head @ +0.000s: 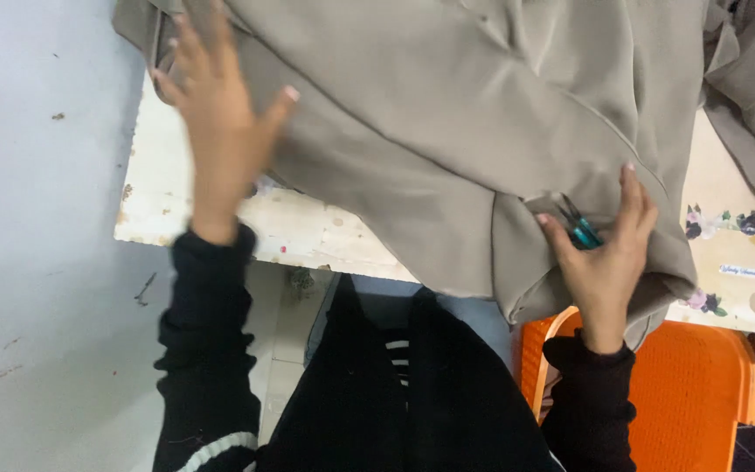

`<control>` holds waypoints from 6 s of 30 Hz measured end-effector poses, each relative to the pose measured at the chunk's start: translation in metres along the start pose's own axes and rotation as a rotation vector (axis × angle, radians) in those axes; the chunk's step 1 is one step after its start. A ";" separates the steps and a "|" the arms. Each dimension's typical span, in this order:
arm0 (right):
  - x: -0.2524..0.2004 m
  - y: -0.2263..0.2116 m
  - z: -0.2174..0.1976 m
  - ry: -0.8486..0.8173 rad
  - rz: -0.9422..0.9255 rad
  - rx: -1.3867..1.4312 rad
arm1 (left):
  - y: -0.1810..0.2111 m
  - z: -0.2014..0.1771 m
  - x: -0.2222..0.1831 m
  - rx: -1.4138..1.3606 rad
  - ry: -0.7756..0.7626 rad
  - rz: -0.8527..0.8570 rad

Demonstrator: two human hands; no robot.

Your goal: Trimming loose threads from grey fabric garments using thread snips at a workbench.

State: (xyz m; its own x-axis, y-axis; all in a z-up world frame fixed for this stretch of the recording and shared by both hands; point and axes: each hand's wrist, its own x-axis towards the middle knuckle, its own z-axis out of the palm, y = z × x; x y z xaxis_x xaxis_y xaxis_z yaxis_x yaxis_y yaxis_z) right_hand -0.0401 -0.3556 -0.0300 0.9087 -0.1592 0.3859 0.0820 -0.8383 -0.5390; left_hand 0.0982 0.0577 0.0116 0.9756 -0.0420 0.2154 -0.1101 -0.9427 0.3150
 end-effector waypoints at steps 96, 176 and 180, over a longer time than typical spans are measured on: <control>0.031 -0.059 -0.013 -0.694 -0.210 1.021 | 0.140 -0.018 -0.063 -0.862 -0.515 0.656; -0.013 -0.030 0.002 0.324 -0.753 0.212 | 0.149 0.039 -0.092 -0.457 0.802 1.081; -0.024 -0.048 -0.016 0.173 -0.545 0.322 | 0.145 0.010 -0.083 -0.236 0.955 1.207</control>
State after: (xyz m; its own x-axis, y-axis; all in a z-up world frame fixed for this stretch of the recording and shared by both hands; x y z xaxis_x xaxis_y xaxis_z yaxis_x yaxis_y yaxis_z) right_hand -0.0726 -0.3199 -0.0013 0.6258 0.1401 0.7673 0.6546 -0.6293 -0.4190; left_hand 0.0030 -0.0783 0.0301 -0.1788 -0.4041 0.8971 -0.8278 -0.4311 -0.3592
